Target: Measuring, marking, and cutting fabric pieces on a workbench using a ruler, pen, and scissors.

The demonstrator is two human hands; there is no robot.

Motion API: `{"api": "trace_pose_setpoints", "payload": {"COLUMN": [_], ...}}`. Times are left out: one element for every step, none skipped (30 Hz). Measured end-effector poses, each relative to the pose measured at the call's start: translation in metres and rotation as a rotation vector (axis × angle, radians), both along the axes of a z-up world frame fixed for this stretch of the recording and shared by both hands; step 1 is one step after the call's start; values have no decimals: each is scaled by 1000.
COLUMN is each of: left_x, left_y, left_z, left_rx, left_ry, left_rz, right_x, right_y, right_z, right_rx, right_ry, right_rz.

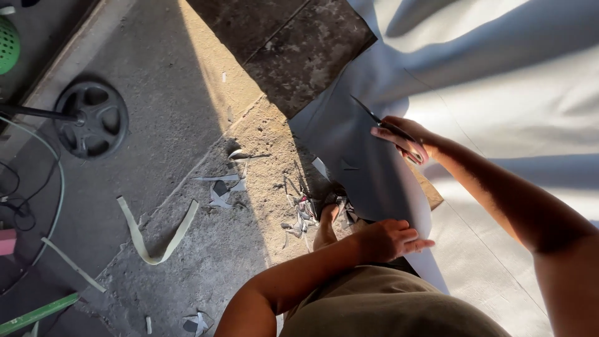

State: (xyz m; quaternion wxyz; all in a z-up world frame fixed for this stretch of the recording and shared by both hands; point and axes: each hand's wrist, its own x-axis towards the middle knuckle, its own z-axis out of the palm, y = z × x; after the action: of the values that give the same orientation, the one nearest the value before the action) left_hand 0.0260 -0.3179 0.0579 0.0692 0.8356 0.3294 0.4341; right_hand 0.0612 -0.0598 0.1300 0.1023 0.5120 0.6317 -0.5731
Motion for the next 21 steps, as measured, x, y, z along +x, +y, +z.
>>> {"api": "trace_pose_setpoints", "payload": {"left_x": [-4, -7, -9, -11, -12, -12, -13, -15, -16, -20, -24, -24, -22, -19, -16, -22, -27, -31, -25, -17, -8], "left_y": [-1, -4, -7, -9, -10, -11, -14, -16, -16, -8, 0, 8, 14, 22, 30, 36, 43, 49, 51, 52, 53], "left_z": [5, 10, 15, 12, 8, 5, 5, 4, 3, 12, 22, 32, 61, 90, 119, 155, 191, 227, 204, 180, 157], "left_rx": [2, 2, 2, 3, -4, -10, -9, -43, -77, -73, -187, -295, -285, -330, -377, -369, -518, -679, -687, -643, -580], "left_ry": [5, 6, 6, 9, 0, -10, -7, 100, 208, 209, 330, 451, 450, 196, -59, -54, -318, -577, -563, -519, -461], "left_rz": [5, -10, -25, -27, -41, -61, -67, -190, -312, -333, -326, -330, -363, -317, -272, -310, -466, -622, -665, -277, 107], "right_x": [-14, -28, -40, -57, -72, -87, -98, -110, -120, -114, -107, -95, -68, -40, -11, 47, 112, 170, 194, 219, 243], "right_y": [6, 11, 16, 26, 36, 47, 42, 39, 36, 35, 33, 30, 26, 21, 16, 21, 19, 9, -11, -35, -60], "right_z": [2, 5, 7, 0, -7, -13, 4, 21, 38, 52, 66, 81, 86, 93, 101, 81, 66, 47, 69, 91, 112], "right_rx": [2, 34, 66, 66, 130, 196, 198, -32, -265, -260, -136, -10, -1, 143, 288, 306, 295, 287, 309, 361, 390], "right_ry": [5, 40, 75, 79, 103, 127, 129, 219, 310, 313, 358, 394, 389, 400, 405, 399, 545, 694, 689, 431, 161], "right_rz": [5, 23, 42, 40, 65, 84, 78, -217, -508, -529, -454, -390, -422, -430, -437, -471, -523, -578, -618, -872, -1118]}}
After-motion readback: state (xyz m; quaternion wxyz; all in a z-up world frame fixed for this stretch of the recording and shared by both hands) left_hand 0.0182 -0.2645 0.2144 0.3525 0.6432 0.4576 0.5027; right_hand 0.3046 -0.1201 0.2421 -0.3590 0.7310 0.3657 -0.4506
